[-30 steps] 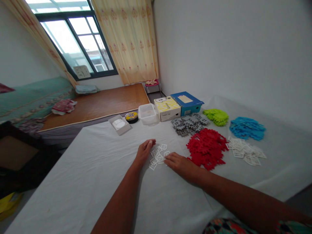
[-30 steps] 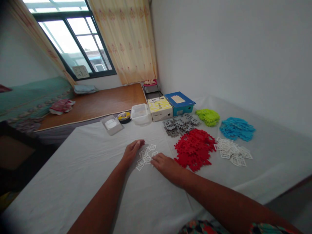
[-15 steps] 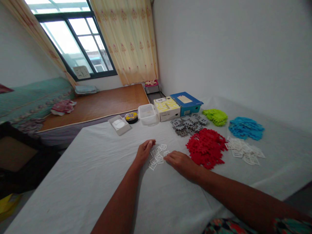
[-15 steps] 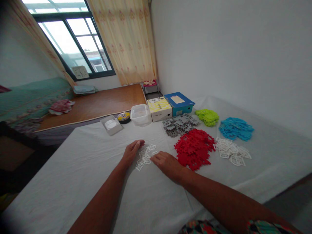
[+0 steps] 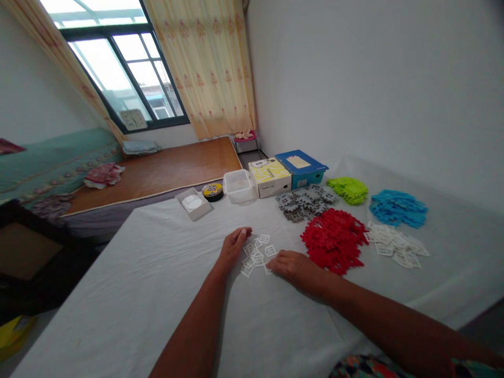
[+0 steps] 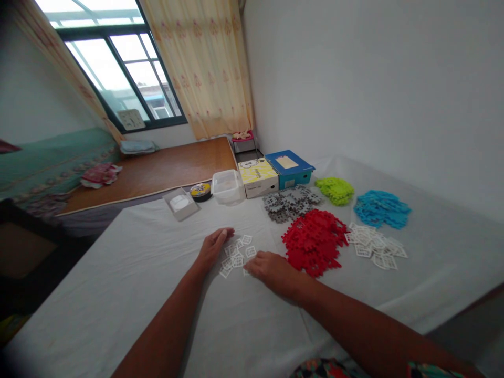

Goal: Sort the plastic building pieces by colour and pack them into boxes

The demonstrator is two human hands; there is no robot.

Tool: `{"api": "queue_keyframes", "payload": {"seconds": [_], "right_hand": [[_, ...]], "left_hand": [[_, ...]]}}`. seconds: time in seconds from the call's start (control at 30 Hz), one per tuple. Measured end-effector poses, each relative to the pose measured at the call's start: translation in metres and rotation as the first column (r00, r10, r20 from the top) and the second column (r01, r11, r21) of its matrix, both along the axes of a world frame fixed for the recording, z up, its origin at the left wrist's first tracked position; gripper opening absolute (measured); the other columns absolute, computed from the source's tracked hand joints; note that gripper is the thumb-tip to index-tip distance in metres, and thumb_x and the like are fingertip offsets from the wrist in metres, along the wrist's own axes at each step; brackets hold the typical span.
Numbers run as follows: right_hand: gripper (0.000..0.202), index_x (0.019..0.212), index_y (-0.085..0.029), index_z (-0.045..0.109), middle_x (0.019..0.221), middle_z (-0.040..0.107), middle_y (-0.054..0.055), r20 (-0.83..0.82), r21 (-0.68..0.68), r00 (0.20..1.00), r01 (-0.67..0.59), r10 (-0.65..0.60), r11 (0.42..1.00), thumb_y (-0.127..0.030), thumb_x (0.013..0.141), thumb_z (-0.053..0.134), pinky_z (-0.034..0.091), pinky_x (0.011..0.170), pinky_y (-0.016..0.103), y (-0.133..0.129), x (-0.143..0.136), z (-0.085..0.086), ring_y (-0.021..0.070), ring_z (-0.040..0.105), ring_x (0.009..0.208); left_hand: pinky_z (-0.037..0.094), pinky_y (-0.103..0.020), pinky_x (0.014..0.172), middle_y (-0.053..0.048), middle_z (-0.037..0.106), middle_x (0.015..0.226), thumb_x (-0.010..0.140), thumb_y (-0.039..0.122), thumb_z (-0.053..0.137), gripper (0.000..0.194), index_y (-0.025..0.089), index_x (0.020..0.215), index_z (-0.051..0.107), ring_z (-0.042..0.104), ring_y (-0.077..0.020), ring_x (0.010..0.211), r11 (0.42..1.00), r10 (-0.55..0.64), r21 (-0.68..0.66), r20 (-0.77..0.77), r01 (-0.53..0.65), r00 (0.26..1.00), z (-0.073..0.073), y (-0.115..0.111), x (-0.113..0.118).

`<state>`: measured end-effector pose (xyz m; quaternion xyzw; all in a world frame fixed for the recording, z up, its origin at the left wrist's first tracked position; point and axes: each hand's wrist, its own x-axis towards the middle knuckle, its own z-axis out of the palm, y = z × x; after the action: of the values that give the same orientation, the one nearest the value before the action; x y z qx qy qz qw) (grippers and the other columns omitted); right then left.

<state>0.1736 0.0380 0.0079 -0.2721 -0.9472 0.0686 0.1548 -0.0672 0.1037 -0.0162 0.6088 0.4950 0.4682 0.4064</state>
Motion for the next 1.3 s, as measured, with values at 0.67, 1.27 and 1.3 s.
{"api": "queue_keyframes", "payload": {"seconds": [0.67, 1.27, 1.3], "right_hand": [[0.042, 0.089, -0.023, 0.071, 0.084, 0.072, 0.007, -0.299, -0.059, 0.364, 0.916, -0.882, 0.398, -0.062, 0.084, 0.055, 0.041, 0.059, 0.032, 0.007, 0.235, 0.024, 0.0228, 0.063, 0.066], [0.049, 0.094, -0.020, 0.077, 0.088, 0.072, 0.019, -0.095, 0.065, 0.392, 0.920, -0.915, 0.387, -0.052, 0.093, 0.040, 0.039, 0.061, 0.038, 0.006, 0.308, -0.006, 0.0296, 0.061, 0.070], [0.048, 0.096, -0.020, 0.076, 0.088, 0.071, 0.019, -0.108, 0.067, 0.415, 0.910, -0.903, 0.410, -0.052, 0.093, 0.040, 0.040, 0.062, 0.039, 0.007, 0.304, -0.005, 0.0304, 0.061, 0.072]], "left_hand": [[0.049, -0.043, 0.097, -0.013, 0.074, 0.102, 0.081, 0.064, 0.058, 0.057, 0.014, 0.102, 0.072, 0.067, -0.0276, 0.100, 1.000, 0.006, -0.015, -0.017, -0.006, 1.000, 0.006, -0.003, 0.000], [0.049, -0.043, 0.096, -0.013, 0.074, 0.103, 0.081, 0.063, 0.058, 0.056, 0.013, 0.104, 0.072, 0.067, -0.0275, 0.101, 1.000, 0.011, -0.025, -0.063, -0.013, 0.998, 0.008, -0.004, -0.001], [0.049, -0.043, 0.096, -0.013, 0.074, 0.103, 0.081, 0.063, 0.058, 0.056, 0.013, 0.104, 0.072, 0.067, -0.0275, 0.101, 1.000, 0.010, -0.024, -0.065, -0.012, 0.998, 0.008, -0.004, 0.000]]}}
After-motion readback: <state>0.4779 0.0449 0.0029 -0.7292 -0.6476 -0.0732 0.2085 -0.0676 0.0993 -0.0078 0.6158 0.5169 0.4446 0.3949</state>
